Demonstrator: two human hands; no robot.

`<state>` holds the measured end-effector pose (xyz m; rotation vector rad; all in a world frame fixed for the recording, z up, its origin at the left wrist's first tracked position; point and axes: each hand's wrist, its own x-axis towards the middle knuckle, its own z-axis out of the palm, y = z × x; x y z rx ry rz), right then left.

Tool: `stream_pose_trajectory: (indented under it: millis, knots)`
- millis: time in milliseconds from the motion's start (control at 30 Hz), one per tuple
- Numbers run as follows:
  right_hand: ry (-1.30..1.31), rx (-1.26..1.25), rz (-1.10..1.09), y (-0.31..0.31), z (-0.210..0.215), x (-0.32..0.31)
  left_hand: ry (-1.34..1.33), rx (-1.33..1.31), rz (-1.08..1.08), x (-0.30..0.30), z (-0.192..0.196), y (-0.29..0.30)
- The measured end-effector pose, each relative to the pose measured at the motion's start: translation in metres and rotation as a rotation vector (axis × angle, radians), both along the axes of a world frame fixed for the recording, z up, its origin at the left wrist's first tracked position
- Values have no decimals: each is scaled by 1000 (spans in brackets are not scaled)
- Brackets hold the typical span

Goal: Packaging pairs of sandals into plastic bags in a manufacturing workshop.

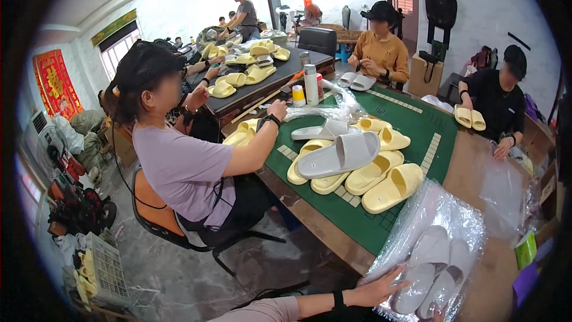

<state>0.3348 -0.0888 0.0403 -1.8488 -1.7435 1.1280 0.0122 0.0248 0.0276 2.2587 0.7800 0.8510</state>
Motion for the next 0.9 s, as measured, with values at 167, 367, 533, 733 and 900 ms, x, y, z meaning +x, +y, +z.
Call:
stream_pose_trajectory:
  millis: [167, 367, 533, 733, 900]
  knots:
    - [-77, 300, -69, 10, 4, -10, 34, 70, 14, 0, -1, 1]
    - [-412, 244, -239, 16, 39, -55, 64, 84, 13, -2, 4, -1]
    - [-625, 540, 54, 24, 11, -50, 71, 132, 13, 1, -5, -1]
    - [-452, 428, -152, 35, 30, -69, 17, 91, 2, 2, -9, -1]
    - [-363, 287, -320, 42, 41, -76, -5, 72, 5, 2, -10, 0]
